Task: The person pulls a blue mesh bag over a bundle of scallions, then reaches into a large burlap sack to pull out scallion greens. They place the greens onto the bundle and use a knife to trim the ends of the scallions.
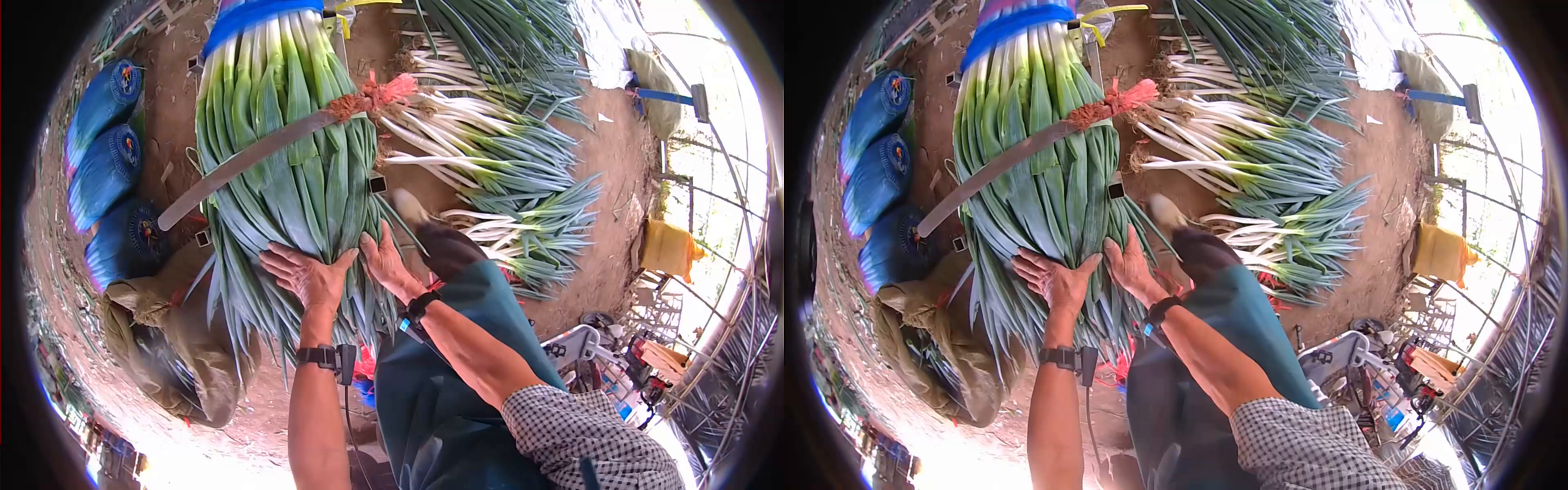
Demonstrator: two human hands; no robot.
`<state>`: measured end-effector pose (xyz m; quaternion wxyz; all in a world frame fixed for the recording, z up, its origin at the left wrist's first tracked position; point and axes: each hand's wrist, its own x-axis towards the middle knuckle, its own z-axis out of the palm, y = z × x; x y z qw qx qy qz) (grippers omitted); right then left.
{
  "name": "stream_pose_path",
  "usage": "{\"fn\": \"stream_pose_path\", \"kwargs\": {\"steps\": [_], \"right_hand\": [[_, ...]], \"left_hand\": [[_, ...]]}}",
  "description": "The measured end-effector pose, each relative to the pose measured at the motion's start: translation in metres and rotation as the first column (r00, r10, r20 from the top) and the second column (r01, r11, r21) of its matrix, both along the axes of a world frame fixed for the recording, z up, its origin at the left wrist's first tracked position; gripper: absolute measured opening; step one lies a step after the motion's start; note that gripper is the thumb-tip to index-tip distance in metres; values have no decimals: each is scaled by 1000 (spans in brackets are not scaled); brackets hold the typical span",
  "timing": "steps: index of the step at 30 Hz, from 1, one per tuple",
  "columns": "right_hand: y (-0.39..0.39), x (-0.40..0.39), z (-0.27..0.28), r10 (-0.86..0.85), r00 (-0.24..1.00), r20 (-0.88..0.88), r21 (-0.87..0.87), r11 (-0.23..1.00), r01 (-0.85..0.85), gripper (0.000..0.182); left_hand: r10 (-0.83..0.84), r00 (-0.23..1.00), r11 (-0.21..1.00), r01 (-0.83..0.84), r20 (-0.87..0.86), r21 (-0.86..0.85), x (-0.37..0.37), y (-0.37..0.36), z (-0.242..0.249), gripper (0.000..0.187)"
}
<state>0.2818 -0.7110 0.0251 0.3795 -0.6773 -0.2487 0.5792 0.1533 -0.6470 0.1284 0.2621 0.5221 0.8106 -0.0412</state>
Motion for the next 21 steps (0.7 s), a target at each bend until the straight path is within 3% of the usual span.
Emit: {"fn": "stream_pose_path", "kwargs": {"steps": [1,2,3,5,6,7,9,10,11,13,16,18,21], "right_hand": [[1,1,-4,-18,998,-57,15,1000,19,82],[0,3,-6,-65,982,-178,-13,998,63,77],[18,10,37,-75,973,-218,-225,974,25,72],[18,11,35,-61,967,-248,-165,986,20,67],[26,8,45,-122,969,-214,-261,963,64,61],[26,-1,36,-238,921,-308,-185,965,188,58],[16,9,30,-50,973,-225,-111,993,25,58],[13,12,34,143,988,63,-159,979,-132,58],[13,14,37,338,879,336,-227,935,-273,60],[18,1,63,344,853,393,-364,910,-200,55],[7,-7,71,421,769,481,-314,902,-298,38],[-1,-13,84,431,726,535,-279,902,-330,31],[-19,-11,119,653,416,632,-318,709,-629,26]], "left_hand": [[-31,1000,997,30,5,76,-1,0,-3,158],[10,1000,1000,-11,23,17,-2,-3,-5,157],[56,998,998,-55,36,-41,1,1,3,157],[75,996,992,-69,52,-108,2,7,13,158],[54,998,997,-52,37,-54,0,4,7,158],[32,999,999,-32,17,-6,0,7,9,158],[76,996,991,-70,47,-115,1,0,15,158],[88,995,988,-81,53,-128,2,3,16,158],[109,992,987,-101,57,-126,3,12,15,158],[157,984,978,-143,86,-152,7,13,22,155],[200,973,960,-172,113,-219,14,10,33,148],[157,978,979,-135,141,-152,15,-14,27,146],[121,977,990,-106,178,-94,13,-21,21,139]]}}
